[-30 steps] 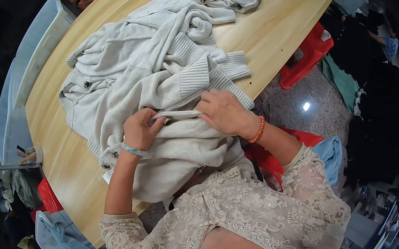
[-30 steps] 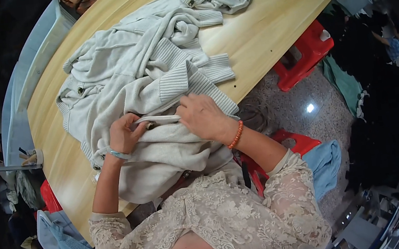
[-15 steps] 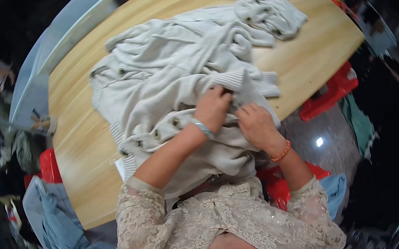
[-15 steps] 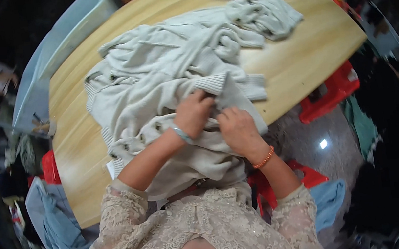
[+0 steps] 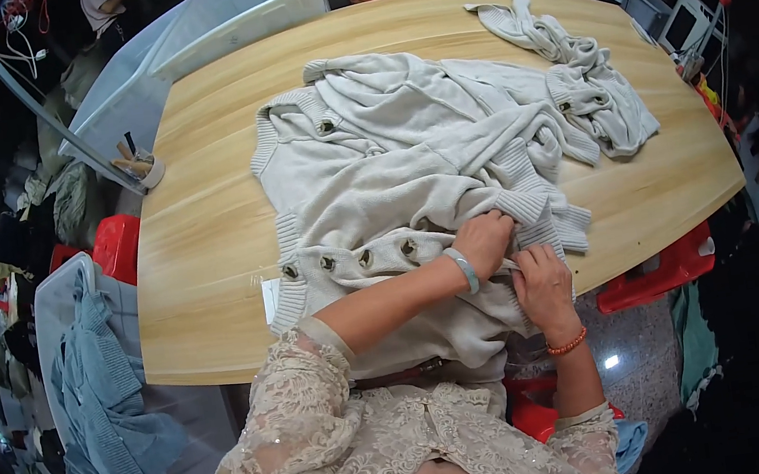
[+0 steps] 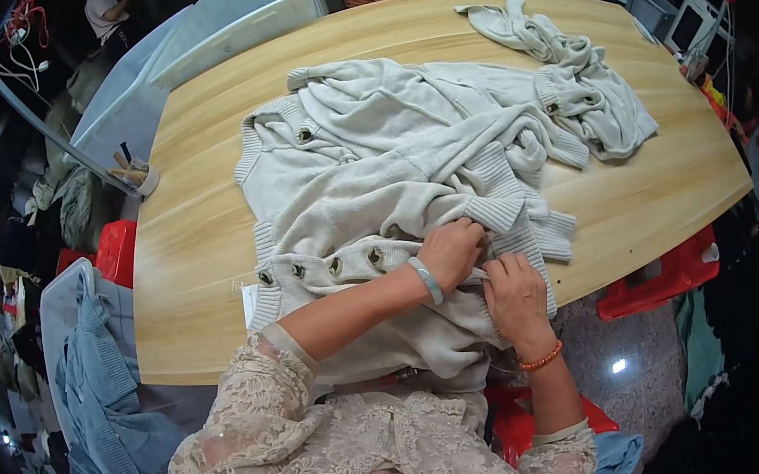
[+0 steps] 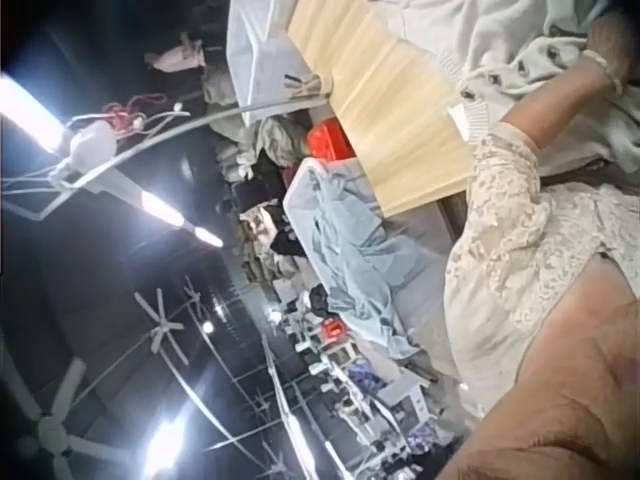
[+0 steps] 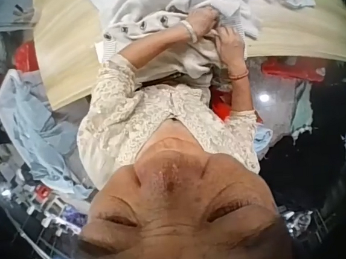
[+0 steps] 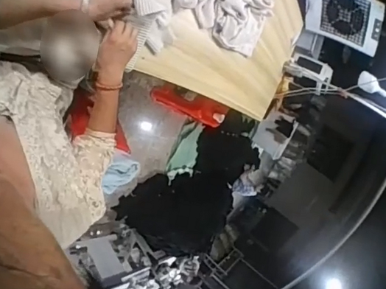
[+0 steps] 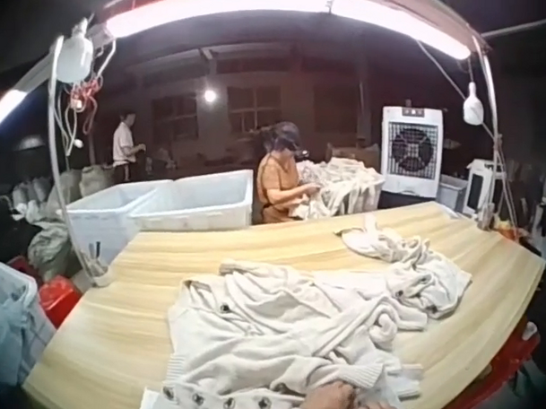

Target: Inspecting a white button-up sweater for quality and trimming loose threads using scissors.

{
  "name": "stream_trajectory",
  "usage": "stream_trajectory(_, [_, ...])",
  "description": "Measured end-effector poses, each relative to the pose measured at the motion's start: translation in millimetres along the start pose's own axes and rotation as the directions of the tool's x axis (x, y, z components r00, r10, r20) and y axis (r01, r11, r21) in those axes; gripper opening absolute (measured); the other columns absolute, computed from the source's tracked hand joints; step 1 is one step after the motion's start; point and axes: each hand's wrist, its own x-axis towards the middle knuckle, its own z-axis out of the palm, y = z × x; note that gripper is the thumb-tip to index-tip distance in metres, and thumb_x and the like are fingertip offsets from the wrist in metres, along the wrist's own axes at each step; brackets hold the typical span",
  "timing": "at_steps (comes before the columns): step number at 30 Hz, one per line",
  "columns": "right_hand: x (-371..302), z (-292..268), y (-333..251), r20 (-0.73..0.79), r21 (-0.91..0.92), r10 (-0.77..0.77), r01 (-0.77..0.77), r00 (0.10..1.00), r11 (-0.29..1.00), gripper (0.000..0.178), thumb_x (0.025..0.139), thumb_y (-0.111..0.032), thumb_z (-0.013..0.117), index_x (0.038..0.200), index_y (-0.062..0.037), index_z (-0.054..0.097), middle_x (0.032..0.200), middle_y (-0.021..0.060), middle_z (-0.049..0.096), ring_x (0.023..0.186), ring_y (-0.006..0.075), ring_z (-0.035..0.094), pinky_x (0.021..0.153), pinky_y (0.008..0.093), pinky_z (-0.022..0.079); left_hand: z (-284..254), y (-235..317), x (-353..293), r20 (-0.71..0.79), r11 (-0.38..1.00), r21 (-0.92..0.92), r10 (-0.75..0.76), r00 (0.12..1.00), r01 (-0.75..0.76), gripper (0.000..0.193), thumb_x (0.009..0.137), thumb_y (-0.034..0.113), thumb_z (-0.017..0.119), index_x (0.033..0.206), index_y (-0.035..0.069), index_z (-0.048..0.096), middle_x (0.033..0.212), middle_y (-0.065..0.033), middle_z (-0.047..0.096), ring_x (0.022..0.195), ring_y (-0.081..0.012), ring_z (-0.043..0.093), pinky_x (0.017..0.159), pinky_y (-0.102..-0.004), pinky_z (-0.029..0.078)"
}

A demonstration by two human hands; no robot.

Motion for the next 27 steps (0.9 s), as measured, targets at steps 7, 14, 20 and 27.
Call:
stream_trajectory(7, [2.1, -1.3, -6.8, -0.185, 0.203, 0.075, -0.036, 0.980, 0.979, 0.034, 0.073, 0.005, 0.067, 0.106, 0.0002, 0.057, 0.095, 0.0163, 0.061, 0.087, 0.0356, 0.061, 0.075, 0.0417, 0.048, -9.2, -18.9, 8.5, 0.437, 0.490, -0.710, -0.256, 0.862, 0.505, 0.009, 0.082, 0.008, 0.073, 0.081, 0.000, 0.070, 0.069, 0.0008, 0.064, 0.059, -0.0047, 0.055, 0.052, -0.0205, 0.043])
stream_trajectory(14, [-4.5, 2.3, -4.9, -0.121, 0.140, 0.041, -0.024, 0.992, 0.990, 0.049, 0.074, -0.004, 0.070, 0.120, 0.0032, 0.052, 0.093, 0.0169, 0.058, 0.089, 0.0357, 0.057, 0.077, 0.0444, 0.048, -23.7, -19.7, 3.2, 0.537, 0.401, -0.728, -0.171, 0.826, 0.556, 0.015, 0.084, 0.011, 0.075, 0.092, -0.001, 0.071, 0.079, -0.0005, 0.068, 0.068, -0.0049, 0.059, 0.060, -0.0203, 0.046])
stream_trajectory(20, [-5.9, 0.5, 6.4, -0.086, 0.304, 0.066, -0.036, 0.994, 0.952, 0.036, 0.077, -0.004, 0.065, 0.112, 0.0000, 0.059, 0.092, 0.0185, 0.059, 0.088, 0.0370, 0.058, 0.077, 0.0424, 0.048, -35.2, -14.8, -19.0, 0.281, 0.861, -0.508, 0.149, 0.948, 0.015, 0.030, 0.078, 0.004, 0.072, 0.107, -0.002, 0.067, 0.086, -0.0077, 0.068, 0.075, -0.0158, 0.063, 0.070, -0.0282, 0.050])
stream_trajectory(27, [-3.4, -4.4, 9.3, 0.103, 0.550, 0.135, -0.169, 0.985, 0.818, 0.029, 0.081, 0.002, 0.056, 0.109, 0.0014, 0.062, 0.092, 0.0187, 0.062, 0.086, 0.0348, 0.062, 0.077, 0.0374, 0.049, -27.4, -13.8, -22.7, 0.307, 0.797, -0.560, -0.053, 0.950, 0.226, 0.019, 0.082, 0.001, 0.063, 0.100, -0.001, 0.068, 0.076, -0.0070, 0.066, 0.067, -0.0114, 0.057, 0.062, -0.0270, 0.046])
